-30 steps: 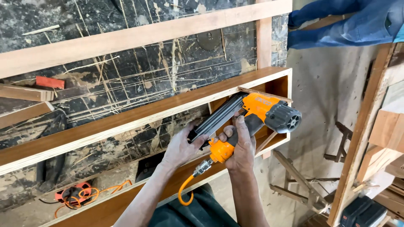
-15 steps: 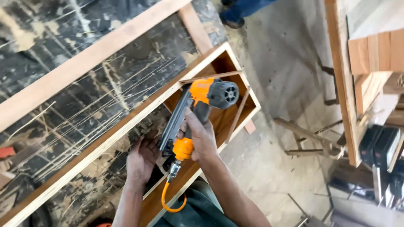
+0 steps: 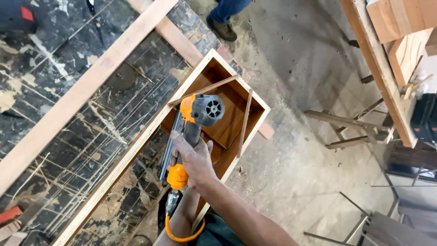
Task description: Assembling and reinforcing a wooden box using a nail gun and hammer.
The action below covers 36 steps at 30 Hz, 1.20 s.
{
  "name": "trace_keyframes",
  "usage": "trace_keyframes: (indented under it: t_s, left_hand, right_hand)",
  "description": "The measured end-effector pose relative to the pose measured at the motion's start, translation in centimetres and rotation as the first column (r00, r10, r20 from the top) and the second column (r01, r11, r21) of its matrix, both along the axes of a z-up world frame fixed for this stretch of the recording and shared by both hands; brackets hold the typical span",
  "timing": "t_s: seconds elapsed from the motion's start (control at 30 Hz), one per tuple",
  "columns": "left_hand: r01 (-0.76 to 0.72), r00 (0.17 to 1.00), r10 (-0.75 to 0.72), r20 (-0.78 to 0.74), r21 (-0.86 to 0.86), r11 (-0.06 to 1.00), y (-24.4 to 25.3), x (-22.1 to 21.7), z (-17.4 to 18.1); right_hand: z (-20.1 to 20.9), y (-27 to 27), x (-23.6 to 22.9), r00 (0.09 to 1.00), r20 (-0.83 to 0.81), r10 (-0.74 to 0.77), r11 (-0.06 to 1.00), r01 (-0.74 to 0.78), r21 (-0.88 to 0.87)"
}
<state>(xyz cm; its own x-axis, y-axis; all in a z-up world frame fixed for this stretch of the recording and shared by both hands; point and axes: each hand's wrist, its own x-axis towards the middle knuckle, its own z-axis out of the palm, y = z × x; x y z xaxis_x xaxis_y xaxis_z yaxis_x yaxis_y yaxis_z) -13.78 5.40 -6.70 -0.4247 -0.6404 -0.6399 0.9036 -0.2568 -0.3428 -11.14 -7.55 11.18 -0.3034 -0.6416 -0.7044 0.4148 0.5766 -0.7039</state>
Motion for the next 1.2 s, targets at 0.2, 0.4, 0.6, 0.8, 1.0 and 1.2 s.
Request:
trace_keyframes:
  t_s: [0.2, 0.4, 0.6, 0.8, 1.0, 1.2]
  left_hand:
    - [-0.269, 0.717, 0.554, -0.423, 0.566, 0.780, -5.4, -1.2, 3.0]
    - [-0.571, 0.379, 0.819, -0.431, 0.588, 0.573, -11.1, 0.9, 12.2]
    - [-0.594, 0.309, 0.850, -0.427, 0.611, 0.523, -11.2, 1.3, 12.0]
    - [-0.647, 0.332, 0.813, -0.479, 0.512, 0.565, -9.4, -1.5, 7.0]
    - [-0.658, 0.165, 0.898, -0.407, 0.633, 0.408, -9.7, -2.2, 8.1]
    - [-0.621, 0.212, 0.814, -0.541, 0.568, 0.540, -9.5, -1.3, 6.8]
  right_hand:
    - [0.1, -0.2, -0.6, 0.998, 0.055, -0.003, 1.000, 0.003, -0.004]
    - [0.1, 0.0, -1.2, 0.996, 0.080, 0.045, 0.998, -0.042, -0.046]
    - [0.2, 0.0, -1.1, 0.994, 0.104, 0.018, 1.000, -0.020, 0.011]
    - [1.1, -0.4, -0.7, 0.996, 0.079, 0.027, 1.000, -0.027, 0.005]
    - [0.8, -0.2, -0.8, 0.997, 0.066, 0.044, 0.999, -0.044, 0.013]
    - [0.6, -0.5, -0.5, 0.994, 0.103, 0.031, 1.000, -0.031, -0.008]
